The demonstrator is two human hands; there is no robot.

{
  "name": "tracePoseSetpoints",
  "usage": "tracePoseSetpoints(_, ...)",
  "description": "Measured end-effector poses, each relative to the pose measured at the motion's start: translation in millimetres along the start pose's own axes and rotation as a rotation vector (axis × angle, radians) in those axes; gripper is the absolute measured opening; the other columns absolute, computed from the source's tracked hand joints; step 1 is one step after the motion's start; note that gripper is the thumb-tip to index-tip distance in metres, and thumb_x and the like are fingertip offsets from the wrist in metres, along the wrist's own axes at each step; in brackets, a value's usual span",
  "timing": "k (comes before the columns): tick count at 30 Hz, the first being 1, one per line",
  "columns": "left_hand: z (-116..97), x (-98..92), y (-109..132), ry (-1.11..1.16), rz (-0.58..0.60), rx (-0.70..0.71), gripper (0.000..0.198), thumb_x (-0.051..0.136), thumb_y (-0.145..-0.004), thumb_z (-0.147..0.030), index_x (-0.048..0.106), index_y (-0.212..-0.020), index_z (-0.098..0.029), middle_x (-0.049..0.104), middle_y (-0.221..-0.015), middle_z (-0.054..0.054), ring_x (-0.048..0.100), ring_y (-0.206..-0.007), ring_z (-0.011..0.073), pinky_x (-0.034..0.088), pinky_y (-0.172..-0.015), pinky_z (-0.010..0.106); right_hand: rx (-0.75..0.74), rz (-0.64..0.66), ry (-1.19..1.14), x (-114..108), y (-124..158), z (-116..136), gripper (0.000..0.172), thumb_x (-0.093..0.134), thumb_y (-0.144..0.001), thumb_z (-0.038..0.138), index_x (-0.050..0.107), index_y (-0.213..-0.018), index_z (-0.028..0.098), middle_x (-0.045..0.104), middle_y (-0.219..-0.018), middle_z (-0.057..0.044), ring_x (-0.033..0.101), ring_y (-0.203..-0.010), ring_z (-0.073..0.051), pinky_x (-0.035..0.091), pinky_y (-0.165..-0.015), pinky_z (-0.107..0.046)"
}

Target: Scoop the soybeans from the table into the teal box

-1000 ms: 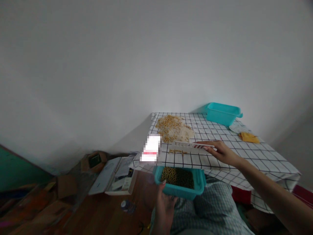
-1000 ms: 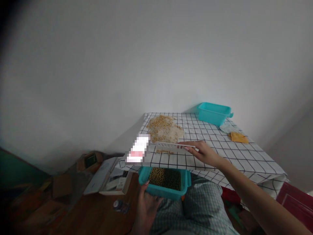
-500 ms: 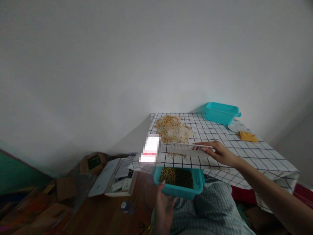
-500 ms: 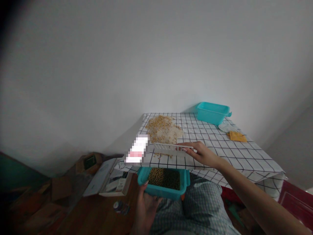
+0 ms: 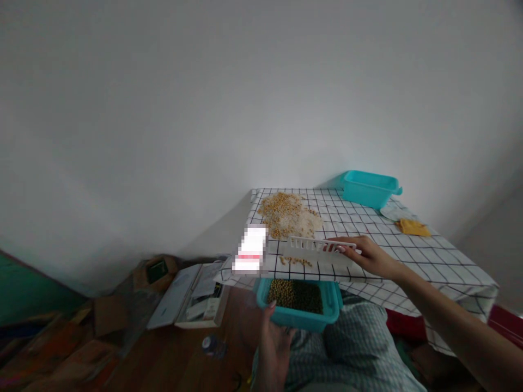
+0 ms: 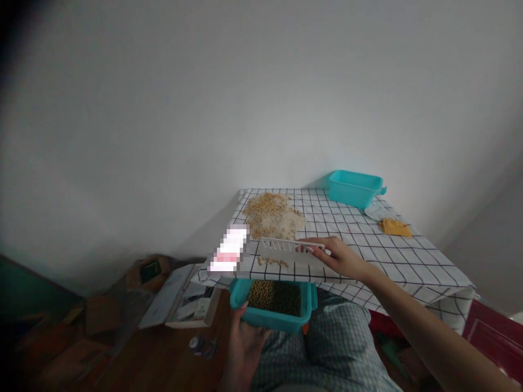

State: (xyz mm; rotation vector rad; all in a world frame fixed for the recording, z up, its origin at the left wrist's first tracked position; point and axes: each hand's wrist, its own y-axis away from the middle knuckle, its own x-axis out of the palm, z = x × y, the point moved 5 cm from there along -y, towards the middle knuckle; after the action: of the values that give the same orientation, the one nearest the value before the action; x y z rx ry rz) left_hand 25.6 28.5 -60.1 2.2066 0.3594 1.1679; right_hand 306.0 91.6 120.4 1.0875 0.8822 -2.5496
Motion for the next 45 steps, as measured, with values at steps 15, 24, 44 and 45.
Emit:
tracePoseSetpoints(15, 0.5, -2.7, -4.3, -0.005, 0.020, -0.002, 0.049, 0.064, -0.114, -0.028, 0.065, -0.162, -0.023, 0.088, -0.126, 0.014, 0.087, -0.104, 0.0283, 0.071, -0.085, 0.042, 0.043, -0.040, 0.010, -5.5, 7.7, 1.8, 0.060, 0.051, -0.123, 0.065, 0.087, -0.144, 0.023, 0.095, -0.115, -0.012, 0.088, -0.086, -0.025, 0.067, -0.070, -0.031)
tracePoseSetpoints(24, 3.7, -9.0, -11.4, -0.008, 0.031, 0.008, 0.051, 0.069, -0.111, -0.030, 0.065, -0.161, -0.026, 0.088, -0.128, 0.014, 0.087, -0.104, 0.0288, 0.071, -0.083, 0.042, 0.038, -0.055, -0.007, -3.1, 10.4, -2.1, 0.061, 0.051, -0.123, 0.067, 0.088, -0.141, 0.023, 0.095, -0.107, -0.010, 0.084, -0.072, -0.022, 0.062, -0.060, -0.028)
tracePoseSetpoints(44, 1.3, -5.7, -5.2, -0.017, 0.017, -0.007, 0.048, 0.065, -0.115, -0.029, 0.064, -0.162, -0.021, 0.088, -0.130, 0.014, 0.087, -0.102, 0.0277, 0.071, -0.082, 0.043, 0.067, -0.071, -0.083, -4.0, 15.4, -1.5, 0.054, 0.057, -0.122, 0.063, 0.089, -0.141, 0.023, 0.095, -0.110, -0.010, 0.088, -0.088, -0.025, 0.070, -0.075, -0.032)
tracePoseSetpoints(45, 1.1, -5.6, -5.2, -0.016, 0.024, -0.010, 0.047, 0.065, -0.115, -0.029, 0.064, -0.162, -0.022, 0.088, -0.129, 0.014, 0.087, -0.102, 0.0275, 0.072, -0.082, 0.042, 0.074, -0.072, -0.082, -4.5, 14.6, -2.3, 0.055, 0.056, -0.122, 0.063, 0.089, -0.142, 0.024, 0.095, -0.110, -0.010, 0.088, -0.087, -0.025, 0.070, -0.075, -0.032)
